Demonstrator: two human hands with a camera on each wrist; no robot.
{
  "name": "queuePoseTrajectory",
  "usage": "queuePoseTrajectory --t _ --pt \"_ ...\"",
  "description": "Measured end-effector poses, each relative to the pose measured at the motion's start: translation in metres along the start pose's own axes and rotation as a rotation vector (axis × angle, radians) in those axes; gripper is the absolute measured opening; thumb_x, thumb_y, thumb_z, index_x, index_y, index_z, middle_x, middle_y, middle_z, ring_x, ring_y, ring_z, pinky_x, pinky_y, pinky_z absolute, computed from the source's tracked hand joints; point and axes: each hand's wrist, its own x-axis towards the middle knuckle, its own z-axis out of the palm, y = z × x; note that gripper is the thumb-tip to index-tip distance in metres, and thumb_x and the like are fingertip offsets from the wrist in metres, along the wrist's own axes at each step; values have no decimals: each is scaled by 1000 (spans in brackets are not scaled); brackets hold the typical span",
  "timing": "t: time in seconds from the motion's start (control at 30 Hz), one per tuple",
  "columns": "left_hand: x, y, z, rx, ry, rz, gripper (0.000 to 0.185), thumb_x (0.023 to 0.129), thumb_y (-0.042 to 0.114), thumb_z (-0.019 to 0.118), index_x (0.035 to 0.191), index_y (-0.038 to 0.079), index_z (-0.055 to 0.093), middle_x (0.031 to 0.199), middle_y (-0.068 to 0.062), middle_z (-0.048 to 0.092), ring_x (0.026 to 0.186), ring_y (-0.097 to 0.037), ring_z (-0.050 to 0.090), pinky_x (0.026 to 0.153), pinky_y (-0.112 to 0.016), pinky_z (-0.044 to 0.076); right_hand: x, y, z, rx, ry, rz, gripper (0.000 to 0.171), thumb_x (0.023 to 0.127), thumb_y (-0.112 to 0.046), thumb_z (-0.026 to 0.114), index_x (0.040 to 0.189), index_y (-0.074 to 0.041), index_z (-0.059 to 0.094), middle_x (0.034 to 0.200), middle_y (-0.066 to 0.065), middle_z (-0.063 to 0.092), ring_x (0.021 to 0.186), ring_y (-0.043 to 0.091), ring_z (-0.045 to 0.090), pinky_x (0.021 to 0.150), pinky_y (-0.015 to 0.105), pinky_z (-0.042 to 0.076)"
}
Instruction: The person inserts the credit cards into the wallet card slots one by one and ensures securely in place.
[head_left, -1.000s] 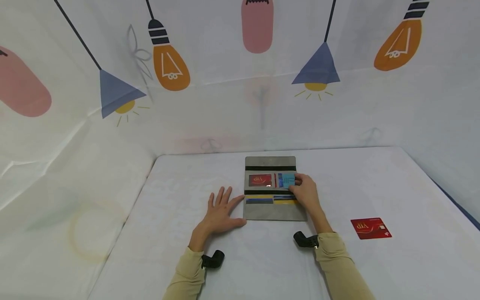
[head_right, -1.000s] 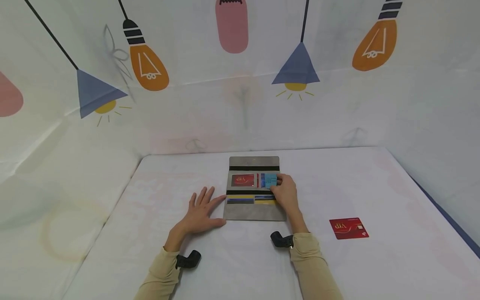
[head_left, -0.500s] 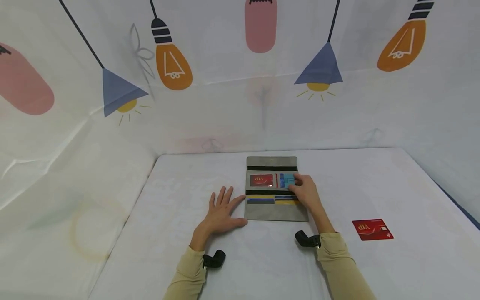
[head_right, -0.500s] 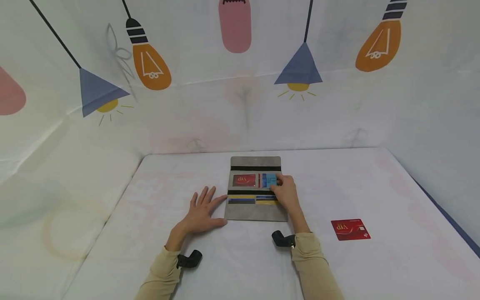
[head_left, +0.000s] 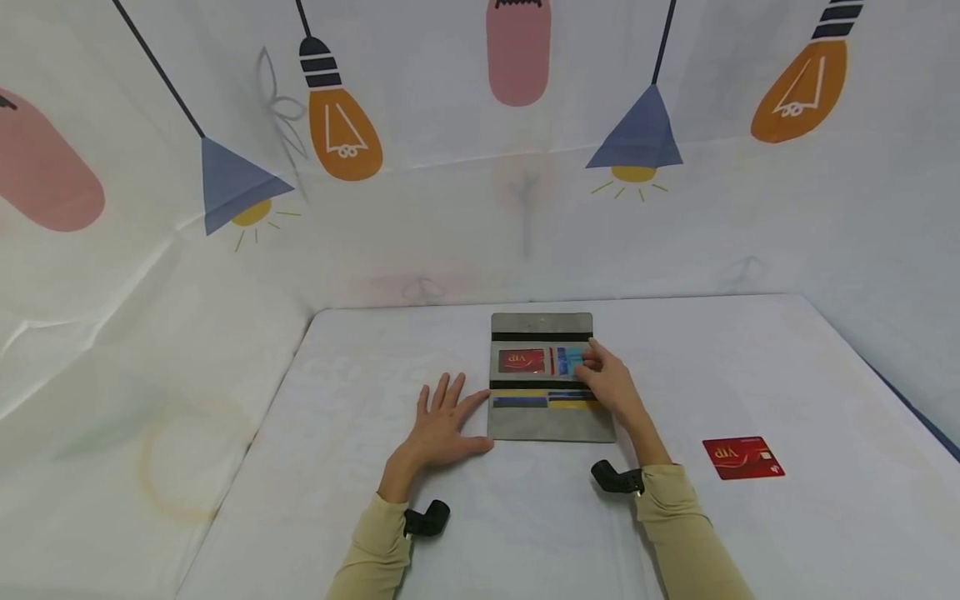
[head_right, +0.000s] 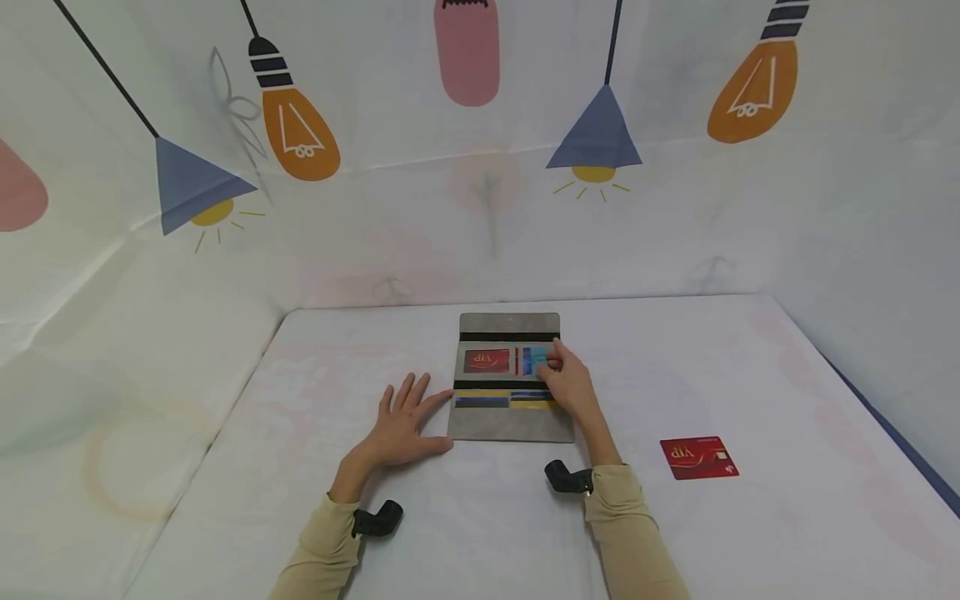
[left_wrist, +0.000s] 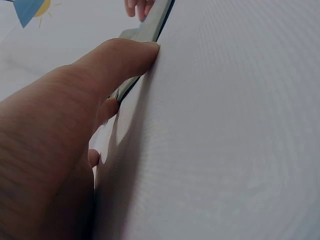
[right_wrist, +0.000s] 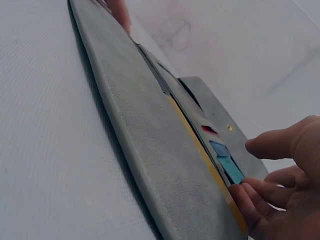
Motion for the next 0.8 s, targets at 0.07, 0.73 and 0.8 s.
queuePoseTrajectory --t 0.07,0.73,0.8 --pt "0 0 0 5 1 -2 75 86 56 66 151 27 42 165 -15 15 152 -38 1 116 -64 -2 1 0 0 -10 -13 2 71 100 -21 54 158 -3 16 149 26 43 138 39 40 115 53 29" --pt "0 -1 2 2 -2 -7 76 86 56 66 152 29 40 165 -14 14 152 -37 0 116 -63 -2 -2 -4 3 -262 -33 -283 54 94 -9 59 140 13 42 133 33 55 122 44 54 106 56 40" --pt "1 -1 3 2 -3 -8 76 86 56 65 152 29 40 165 -14 14 152 -37 0 116 -63 -3 -3 -3 4 -276 -33 -310 51 94 -7 59 139 12 44 130 33 57 118 44 55 104 57 41"
